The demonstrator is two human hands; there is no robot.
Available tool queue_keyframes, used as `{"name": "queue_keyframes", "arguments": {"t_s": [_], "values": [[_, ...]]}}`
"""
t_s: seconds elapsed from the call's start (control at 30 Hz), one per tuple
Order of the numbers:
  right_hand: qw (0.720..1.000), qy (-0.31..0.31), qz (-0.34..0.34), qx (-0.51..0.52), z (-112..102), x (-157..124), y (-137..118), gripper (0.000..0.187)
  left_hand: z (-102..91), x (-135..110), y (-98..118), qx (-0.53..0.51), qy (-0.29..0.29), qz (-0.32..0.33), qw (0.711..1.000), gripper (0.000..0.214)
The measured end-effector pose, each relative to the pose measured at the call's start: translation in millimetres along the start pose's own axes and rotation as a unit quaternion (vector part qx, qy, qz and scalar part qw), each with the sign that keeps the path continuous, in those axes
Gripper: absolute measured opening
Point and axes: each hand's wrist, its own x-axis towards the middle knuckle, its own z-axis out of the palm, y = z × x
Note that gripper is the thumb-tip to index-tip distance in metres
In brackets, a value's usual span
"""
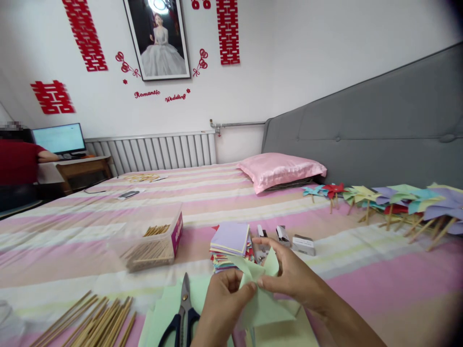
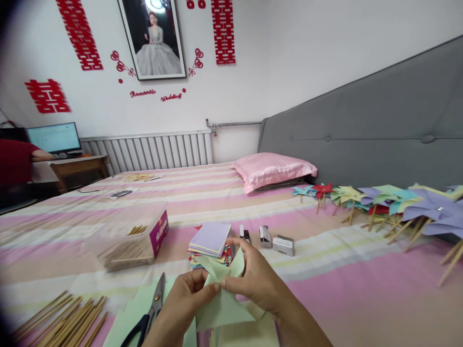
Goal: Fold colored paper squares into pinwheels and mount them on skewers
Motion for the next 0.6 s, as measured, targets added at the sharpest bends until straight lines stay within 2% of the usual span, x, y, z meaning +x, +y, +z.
{"name": "queue_keyframes", "arguments": {"t_s": [0.1, 0.4, 0.6], "values": [[1.0, -0.016, -0.007, 0.003, 1.0, -1.2, -2.9, 0.068, 0.5, 0.1, -0.4, 0.003, 0.004, -0.002, 1.0, 0.021], [1.0, -0.003, -0.021, 0.006, 1.1, 2.9, 2.4, 0.078, -1.7, -0.8, 2.9, 0.011, 0.046, -0.014, 0.999, 0.021], [0.998, 0.046, -0.028, -0.031, -0.8, 3.9, -1.8, 0.063, -2.3, -0.1, 5.5, 0.003, 0.07, -0.01, 0.997, 0.021]]}}
